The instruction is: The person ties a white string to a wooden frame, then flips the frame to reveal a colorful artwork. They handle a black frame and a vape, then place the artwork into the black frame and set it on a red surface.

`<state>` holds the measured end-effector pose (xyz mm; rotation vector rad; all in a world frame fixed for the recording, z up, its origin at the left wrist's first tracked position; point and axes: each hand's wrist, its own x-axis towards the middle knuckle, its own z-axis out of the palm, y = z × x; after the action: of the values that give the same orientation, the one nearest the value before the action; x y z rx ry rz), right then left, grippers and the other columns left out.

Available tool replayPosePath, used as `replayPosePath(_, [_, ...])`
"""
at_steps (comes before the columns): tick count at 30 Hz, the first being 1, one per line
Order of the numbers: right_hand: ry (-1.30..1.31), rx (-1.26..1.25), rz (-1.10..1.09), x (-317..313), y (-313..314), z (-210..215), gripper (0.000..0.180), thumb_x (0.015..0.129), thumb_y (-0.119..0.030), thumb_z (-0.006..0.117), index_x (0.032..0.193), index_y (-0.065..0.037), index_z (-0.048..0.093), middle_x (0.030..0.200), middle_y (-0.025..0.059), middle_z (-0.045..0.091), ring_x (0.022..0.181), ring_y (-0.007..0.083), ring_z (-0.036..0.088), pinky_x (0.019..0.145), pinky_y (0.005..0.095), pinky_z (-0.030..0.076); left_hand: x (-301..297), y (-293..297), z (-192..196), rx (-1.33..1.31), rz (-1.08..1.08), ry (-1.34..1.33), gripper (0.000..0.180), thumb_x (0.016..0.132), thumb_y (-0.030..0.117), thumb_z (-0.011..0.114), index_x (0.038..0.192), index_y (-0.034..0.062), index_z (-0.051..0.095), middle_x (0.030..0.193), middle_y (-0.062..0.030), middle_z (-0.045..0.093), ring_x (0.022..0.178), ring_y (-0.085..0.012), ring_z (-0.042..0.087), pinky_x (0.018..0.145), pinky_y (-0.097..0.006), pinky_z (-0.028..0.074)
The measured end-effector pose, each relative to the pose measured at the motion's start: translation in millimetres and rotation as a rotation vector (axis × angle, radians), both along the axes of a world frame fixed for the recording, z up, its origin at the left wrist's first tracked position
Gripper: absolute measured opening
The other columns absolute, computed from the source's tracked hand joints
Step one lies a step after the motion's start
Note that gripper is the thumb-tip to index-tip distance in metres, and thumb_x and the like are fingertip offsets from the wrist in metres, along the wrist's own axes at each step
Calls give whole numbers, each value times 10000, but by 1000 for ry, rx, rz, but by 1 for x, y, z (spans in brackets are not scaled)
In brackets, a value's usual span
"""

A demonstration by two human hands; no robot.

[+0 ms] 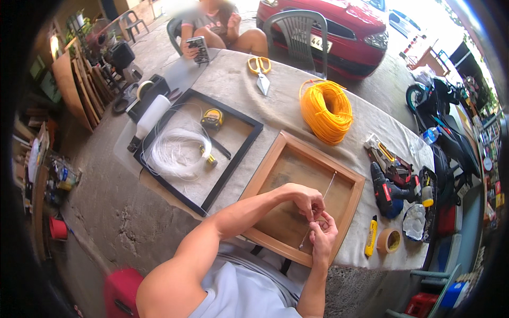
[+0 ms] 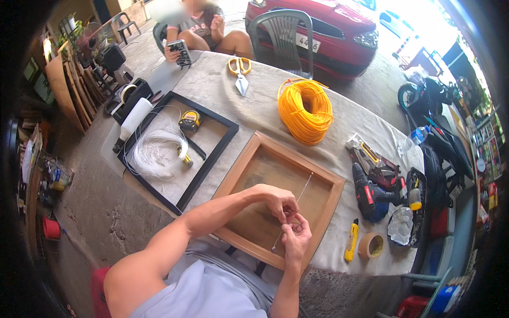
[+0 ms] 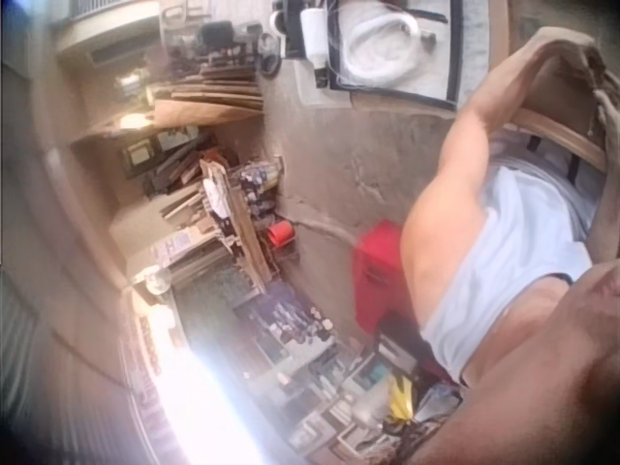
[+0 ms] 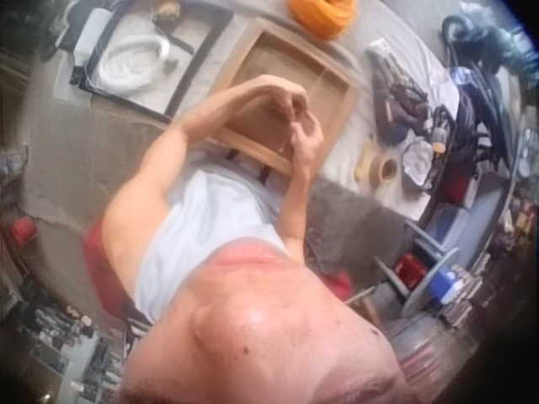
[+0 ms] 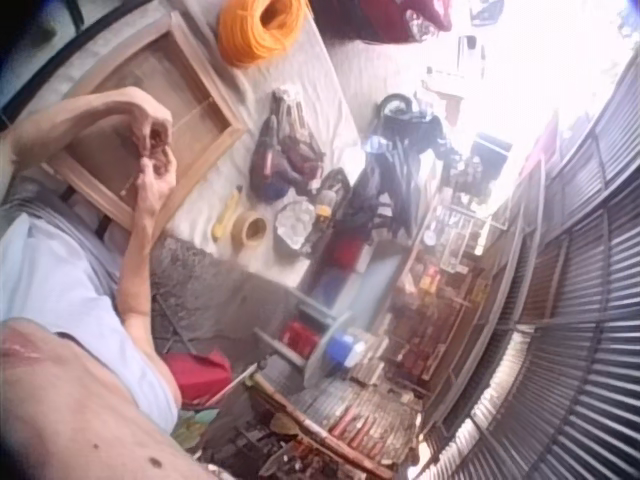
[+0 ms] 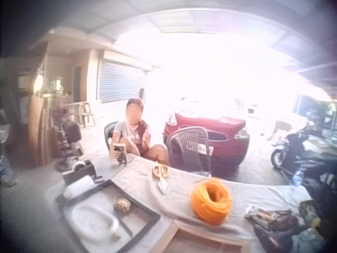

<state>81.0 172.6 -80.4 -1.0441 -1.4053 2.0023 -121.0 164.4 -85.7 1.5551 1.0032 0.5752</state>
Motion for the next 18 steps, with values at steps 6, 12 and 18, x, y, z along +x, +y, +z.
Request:
replayPosePath(6, [-50, 104, -61, 2, -2, 1, 548, 764, 70, 689, 1253, 64, 440, 743, 47, 613, 536, 43, 530, 443, 157, 394, 1, -3, 5, -53, 8, 4, 176, 766, 183, 708, 840, 28, 671, 646, -34, 616, 542, -119, 558, 481, -272, 424])
replayPosePath(12, [-29, 209, -96, 6, -2, -8, 668, 742, 88, 702, 1325, 71, 379, 754, 68, 646, 584, 59, 575, 507, 160, 437, 3, -3, 3, -54, 36, 10, 184, 790, 189, 693, 854, 18, 667, 638, -43, 611, 543, -120, 560, 496, -274, 437])
replayPosePath(18, [-50, 245, -89, 6, -2, -10, 709, 726, 74, 728, 1336, 107, 367, 749, 86, 673, 645, 73, 619, 591, 170, 486, 1, -3, 2, -65, 22, 10, 178, 802, 188, 696, 869, 26, 665, 672, -35, 624, 568, -115, 584, 503, -272, 473])
